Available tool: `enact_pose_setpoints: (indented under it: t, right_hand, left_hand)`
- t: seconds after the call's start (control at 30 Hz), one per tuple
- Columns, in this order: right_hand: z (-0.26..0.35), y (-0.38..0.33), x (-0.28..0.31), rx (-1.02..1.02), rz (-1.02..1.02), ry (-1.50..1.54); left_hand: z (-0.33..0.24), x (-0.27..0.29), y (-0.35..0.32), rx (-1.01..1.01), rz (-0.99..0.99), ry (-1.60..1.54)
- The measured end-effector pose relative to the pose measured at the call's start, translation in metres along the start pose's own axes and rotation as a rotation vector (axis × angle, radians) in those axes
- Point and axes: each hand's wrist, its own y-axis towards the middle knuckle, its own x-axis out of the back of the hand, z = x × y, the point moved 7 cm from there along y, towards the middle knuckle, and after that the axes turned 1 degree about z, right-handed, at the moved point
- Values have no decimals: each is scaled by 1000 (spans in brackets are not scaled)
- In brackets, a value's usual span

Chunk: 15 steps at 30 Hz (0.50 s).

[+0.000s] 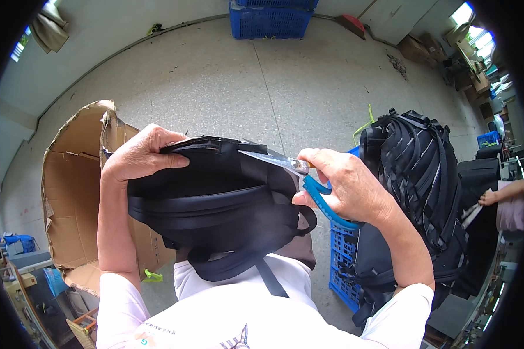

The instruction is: Trim excess fabric and threads from a backpack using scissors.

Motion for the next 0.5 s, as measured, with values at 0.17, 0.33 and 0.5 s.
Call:
enact_pose_setpoints:
  t: [0.17,0.33,0.5]
  right_hand:
    - [8,-3,2,38,-29,-57]
    - [10,-3,3,25,-48,-42]
    - [17,6,3,68,-24,-149]
  left_hand:
    - [-1,-1,-1,6,16,29]
    - [-6,-2,-4,-27,-10,7]
    - [-9,-1,-8,10,3,64]
